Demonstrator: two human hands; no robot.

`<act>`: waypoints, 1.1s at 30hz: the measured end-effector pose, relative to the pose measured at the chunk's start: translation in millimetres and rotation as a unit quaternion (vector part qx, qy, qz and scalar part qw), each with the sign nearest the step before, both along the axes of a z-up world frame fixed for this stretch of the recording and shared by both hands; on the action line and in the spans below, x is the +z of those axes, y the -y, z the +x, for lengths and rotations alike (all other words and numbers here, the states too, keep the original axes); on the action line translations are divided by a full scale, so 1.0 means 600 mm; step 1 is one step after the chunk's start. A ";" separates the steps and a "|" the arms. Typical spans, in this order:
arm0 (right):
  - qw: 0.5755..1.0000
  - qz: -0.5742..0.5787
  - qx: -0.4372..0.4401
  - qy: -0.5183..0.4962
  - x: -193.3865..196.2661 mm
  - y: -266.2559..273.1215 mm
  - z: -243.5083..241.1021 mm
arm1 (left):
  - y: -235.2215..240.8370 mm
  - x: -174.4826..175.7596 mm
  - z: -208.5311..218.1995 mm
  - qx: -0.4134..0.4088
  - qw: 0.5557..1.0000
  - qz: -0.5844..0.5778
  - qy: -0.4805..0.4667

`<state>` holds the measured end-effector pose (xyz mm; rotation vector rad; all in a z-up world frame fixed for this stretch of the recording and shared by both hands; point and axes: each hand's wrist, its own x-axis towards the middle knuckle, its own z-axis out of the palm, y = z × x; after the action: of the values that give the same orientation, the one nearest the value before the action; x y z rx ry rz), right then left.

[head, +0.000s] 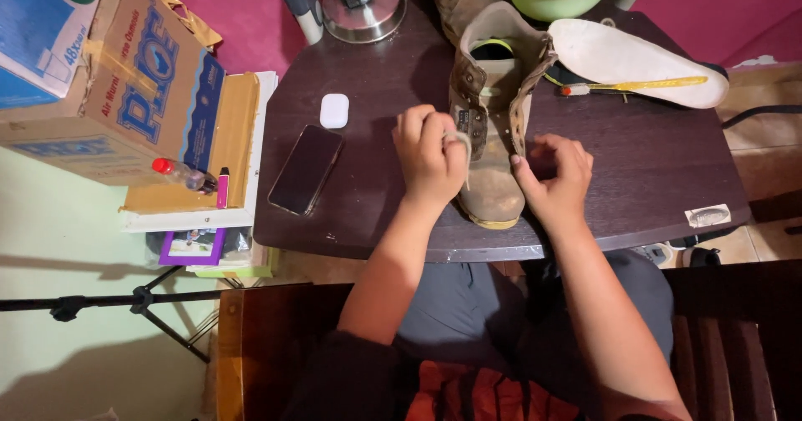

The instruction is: The person removes a shoelace from a brown boot, lays it on the table, and scrubs it with a brush. The person then places the boot aside and continues scrubbing the laces on the table surface.

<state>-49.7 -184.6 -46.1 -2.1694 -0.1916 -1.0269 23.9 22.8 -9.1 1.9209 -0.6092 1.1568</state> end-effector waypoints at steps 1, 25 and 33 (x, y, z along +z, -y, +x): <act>1.000 -0.001 0.000 0.000 0.000 0.000 -0.001 | 0.002 0.000 0.001 0.000 1.000 -0.001 0.000; 0.989 0.135 0.055 -0.034 -0.018 0.010 -0.005 | -0.176 -0.003 -0.206 -0.164 0.955 0.149 -0.199; 0.937 0.076 0.029 -0.340 0.075 0.001 0.037 | -0.247 -0.115 -0.126 -0.240 0.952 -0.023 -0.190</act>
<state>-27.7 -185.4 -1.3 -2.2231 0.1440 -0.2039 -51.9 171.1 -78.0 1.7549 -0.7674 0.4754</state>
